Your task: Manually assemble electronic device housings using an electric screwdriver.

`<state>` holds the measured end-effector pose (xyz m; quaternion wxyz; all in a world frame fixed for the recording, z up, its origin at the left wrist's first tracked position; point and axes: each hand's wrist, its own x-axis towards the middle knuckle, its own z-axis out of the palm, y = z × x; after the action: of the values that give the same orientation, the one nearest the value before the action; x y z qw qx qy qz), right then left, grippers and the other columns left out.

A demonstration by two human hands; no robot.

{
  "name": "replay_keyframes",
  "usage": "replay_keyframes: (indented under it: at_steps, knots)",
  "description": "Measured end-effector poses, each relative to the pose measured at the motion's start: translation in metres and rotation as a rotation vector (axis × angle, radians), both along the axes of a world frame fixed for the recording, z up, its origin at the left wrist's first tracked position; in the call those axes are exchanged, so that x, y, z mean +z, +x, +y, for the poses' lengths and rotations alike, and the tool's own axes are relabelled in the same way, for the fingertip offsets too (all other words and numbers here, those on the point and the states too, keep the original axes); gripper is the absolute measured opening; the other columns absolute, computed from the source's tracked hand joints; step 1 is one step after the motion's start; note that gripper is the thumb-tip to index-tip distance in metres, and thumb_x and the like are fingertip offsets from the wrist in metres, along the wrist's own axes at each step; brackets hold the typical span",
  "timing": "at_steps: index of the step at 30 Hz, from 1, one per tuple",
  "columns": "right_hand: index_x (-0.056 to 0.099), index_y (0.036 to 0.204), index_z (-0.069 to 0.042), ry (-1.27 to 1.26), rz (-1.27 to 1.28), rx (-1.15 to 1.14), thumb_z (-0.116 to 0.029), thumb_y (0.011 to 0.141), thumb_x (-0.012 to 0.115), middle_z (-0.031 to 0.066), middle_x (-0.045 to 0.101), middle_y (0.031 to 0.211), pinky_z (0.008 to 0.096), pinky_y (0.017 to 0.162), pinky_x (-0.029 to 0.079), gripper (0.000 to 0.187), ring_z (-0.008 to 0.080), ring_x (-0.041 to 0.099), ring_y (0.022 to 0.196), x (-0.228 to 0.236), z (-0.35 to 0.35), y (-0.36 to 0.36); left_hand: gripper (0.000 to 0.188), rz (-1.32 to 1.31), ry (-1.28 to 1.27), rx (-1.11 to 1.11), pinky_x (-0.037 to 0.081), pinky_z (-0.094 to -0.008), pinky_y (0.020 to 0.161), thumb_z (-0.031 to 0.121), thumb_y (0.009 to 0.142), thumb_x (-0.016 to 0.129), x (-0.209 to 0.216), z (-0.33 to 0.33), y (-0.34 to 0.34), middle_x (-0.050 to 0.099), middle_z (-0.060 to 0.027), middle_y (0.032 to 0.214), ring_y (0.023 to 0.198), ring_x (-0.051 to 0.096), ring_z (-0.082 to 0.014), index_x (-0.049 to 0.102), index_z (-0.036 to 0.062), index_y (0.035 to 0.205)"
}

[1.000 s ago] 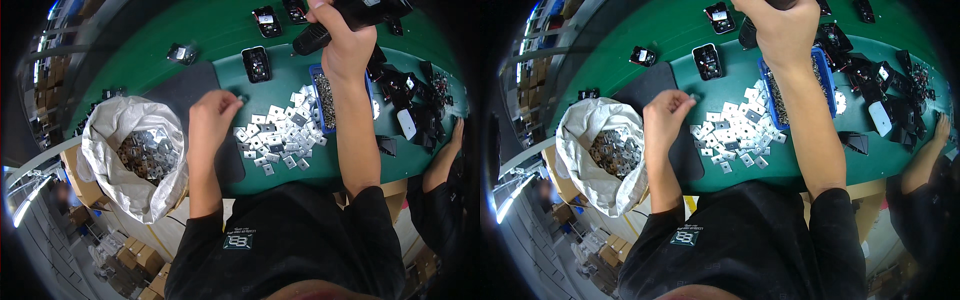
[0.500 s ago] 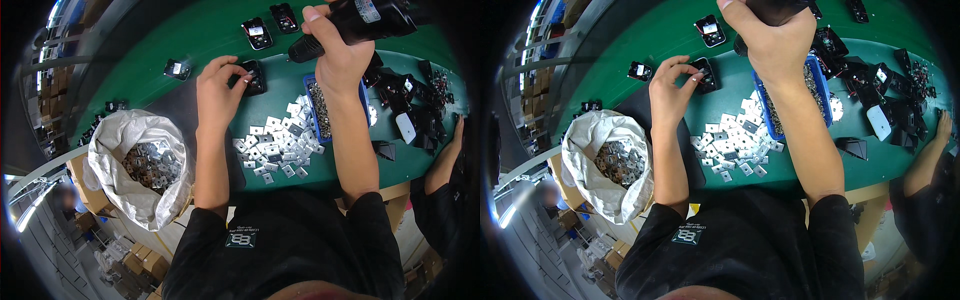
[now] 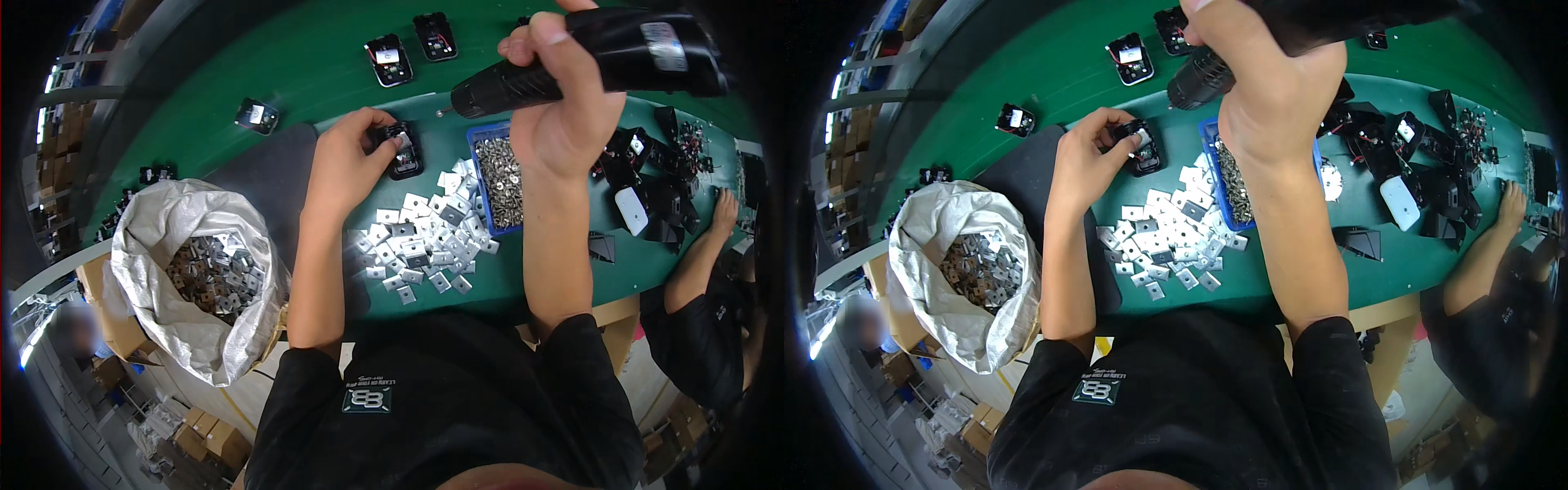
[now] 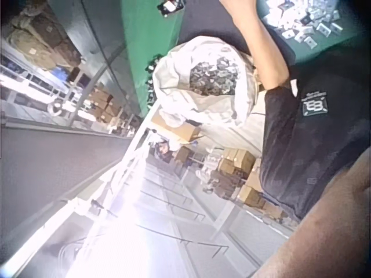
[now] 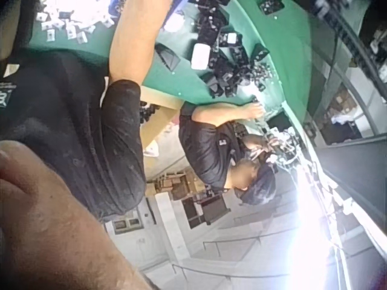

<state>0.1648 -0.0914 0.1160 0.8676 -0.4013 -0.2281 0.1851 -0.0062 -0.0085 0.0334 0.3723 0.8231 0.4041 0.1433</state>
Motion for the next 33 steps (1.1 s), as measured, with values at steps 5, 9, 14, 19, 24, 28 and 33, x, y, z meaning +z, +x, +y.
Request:
replay_keyframes:
  at_steps: [5,9,14,19,24,28,33]
  knots:
    - [0.053,0.118,0.003,0.002,0.075,-0.017,-0.011,0.08,0.066,0.0039,0.057,0.074,0.0282,0.061,0.047,0.043,0.0151,0.054,0.062,0.02,-0.007,-0.018,0.032,-0.089,-0.022,0.072,0.051,-0.0308,0.07,0.01,0.076,0.073,-0.005,-0.014,-0.008,0.068,-0.0114,0.093,0.077,0.063,-0.0215,0.066,0.002,0.107]
    - [0.054,0.122,0.0,0.256,-0.076,0.36,-0.017,0.09,0.057,0.0033,0.06,0.087,0.0333,0.079,0.044,0.036,0.0123,0.053,0.076,-0.004,-0.02,0.01,0.032,-0.321,0.206,0.08,0.053,-0.0328,0.078,0.004,0.075,0.066,0.006,-0.023,-0.014,0.069,-0.013,0.099,0.09,0.066,-0.0254,0.067,0.0012,0.107]
    - [0.046,0.129,-0.002,0.335,-0.049,0.554,-0.02,0.092,0.05,0.0028,0.056,0.093,0.0359,0.085,0.04,0.042,0.0139,0.049,0.083,0.001,-0.033,0.021,0.036,-0.462,0.304,-0.068,0.053,-0.0316,0.074,0.007,0.074,0.073,0.02,-0.035,0.0,0.071,-0.0101,0.097,0.087,0.066,-0.0226,0.069,0.0027,0.109]
    - [0.044,0.129,-0.003,0.357,-0.063,0.609,-0.02,0.092,0.05,0.0021,0.055,0.092,0.036,0.086,0.04,0.041,0.0135,0.05,0.084,0.004,-0.037,0.022,0.027,-0.427,0.227,-0.033,0.052,-0.0313,0.069,0.008,0.075,0.075,0.021,-0.045,0.005,0.072,-0.0068,0.086,0.075,0.066,-0.0193,0.071,0.0028,0.102]
    - [0.044,0.13,-0.003,0.355,-0.055,0.613,-0.02,0.093,0.05,0.0017,0.054,0.092,0.0365,0.087,0.039,0.041,0.013,0.05,0.084,0.006,-0.038,0.021,0.02,-0.449,0.301,-0.044,0.051,-0.032,0.066,0.007,0.076,0.074,0.019,-0.043,0.004,0.072,-0.0076,0.08,0.068,0.066,-0.0209,0.073,0.0021,0.095]
    - [0.044,0.13,-0.003,0.333,-0.056,0.632,-0.02,0.092,0.051,0.0013,0.054,0.091,0.0362,0.087,0.039,0.042,0.0128,0.05,0.084,0.007,-0.043,0.022,0.02,-0.456,0.444,-0.086,0.051,-0.0319,0.064,0.004,0.075,0.073,0.018,-0.044,0.004,0.072,-0.0092,0.08,0.068,0.066,-0.0225,0.073,0.0021,0.095]
    - [0.045,0.129,-0.004,0.295,-0.056,0.634,-0.019,0.092,0.052,0.0005,0.055,0.091,0.0358,0.087,0.039,0.041,0.0124,0.05,0.083,0.009,-0.045,0.023,0.017,-0.507,0.357,-0.041,0.05,-0.032,0.063,0.002,0.075,0.072,0.018,-0.047,0.004,0.071,-0.0093,0.078,0.067,0.066,-0.0223,0.073,0.0022,0.092]
